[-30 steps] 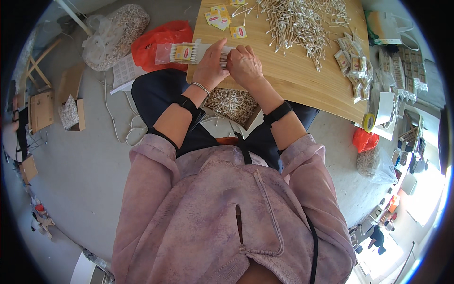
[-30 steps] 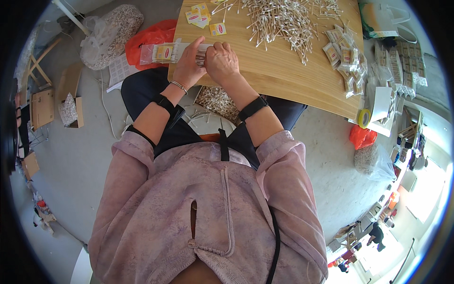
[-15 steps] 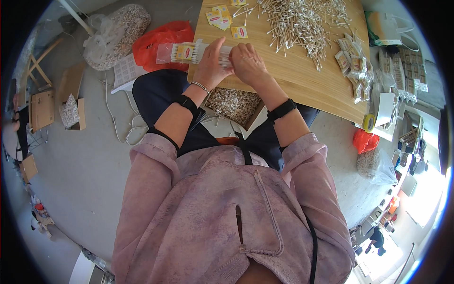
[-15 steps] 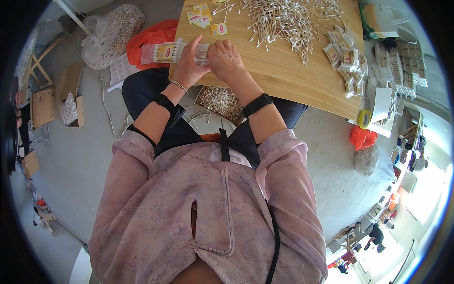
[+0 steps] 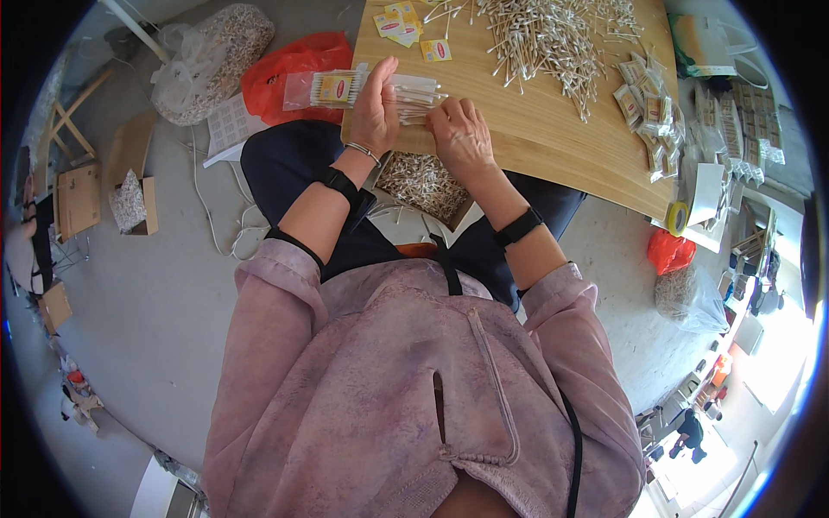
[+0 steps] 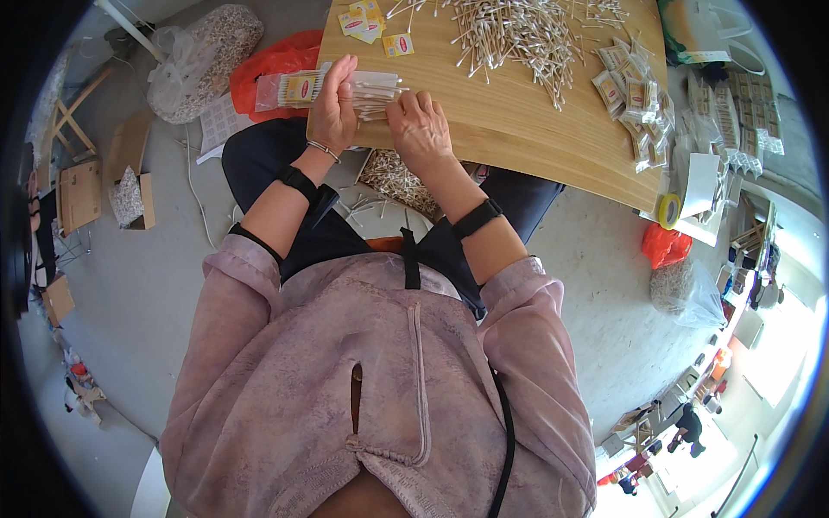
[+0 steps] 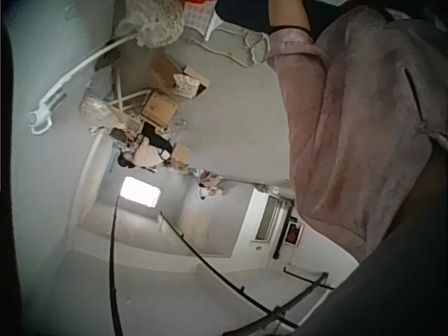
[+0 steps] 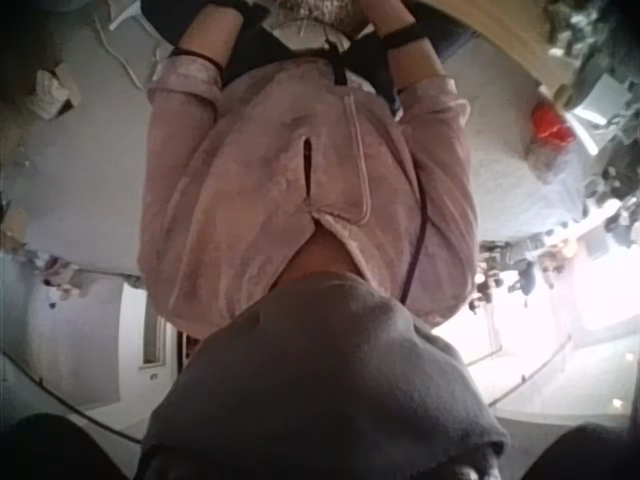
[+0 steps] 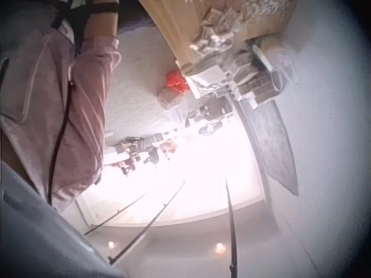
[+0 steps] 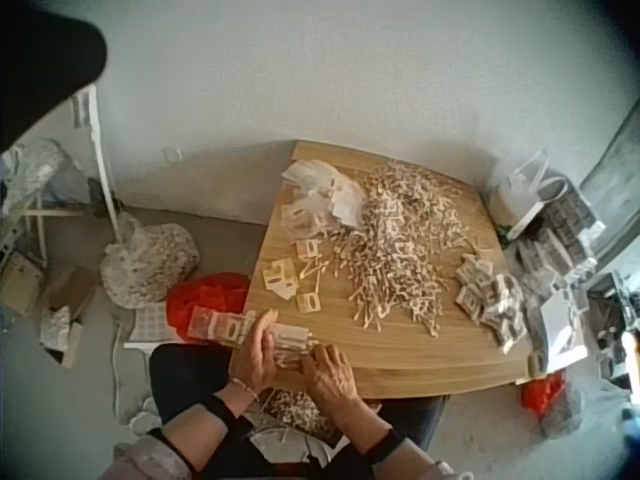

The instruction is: Packing cotton swabs into plastic sleeves and sealing them with stickers.

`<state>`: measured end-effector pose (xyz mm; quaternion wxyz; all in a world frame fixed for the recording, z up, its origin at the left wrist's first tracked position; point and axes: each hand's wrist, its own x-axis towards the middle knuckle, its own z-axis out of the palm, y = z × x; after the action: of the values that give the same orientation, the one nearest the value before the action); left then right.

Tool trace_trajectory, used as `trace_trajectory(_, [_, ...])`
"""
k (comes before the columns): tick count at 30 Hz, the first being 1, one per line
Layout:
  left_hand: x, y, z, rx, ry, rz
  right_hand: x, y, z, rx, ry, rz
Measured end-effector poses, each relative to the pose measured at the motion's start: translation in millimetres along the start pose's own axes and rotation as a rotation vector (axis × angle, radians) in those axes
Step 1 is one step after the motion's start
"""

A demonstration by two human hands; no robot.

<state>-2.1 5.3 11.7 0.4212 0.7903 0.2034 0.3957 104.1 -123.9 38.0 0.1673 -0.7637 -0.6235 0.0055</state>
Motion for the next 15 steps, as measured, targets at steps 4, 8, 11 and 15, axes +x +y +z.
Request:
trace_trajectory(4, [-1.3, 2.1, -1.4, 0.002, -0.002, -0.039, -1.8, -13.1, -1.2, -0.008, 0.123, 0.091])
trace_trajectory(8, [-1.1, 1.3, -3.0, 0.036, -0.003, -0.018, -4.6, -18.7, 7.2, -0.03, 0.042, 0.068])
trace_trajectory(11, [-1.0, -0.7, -1.1, 0.041, 0.0, -0.02, -1.0, -14.7, 20.1, -0.034, -0.005, 0.14])
trace_trajectory(15, [-2.3, -2.4, -0.7, 0.008, 0.014, -0.047, 9.4, -11.6, 25.8, -0.028, -0.005, 0.165])
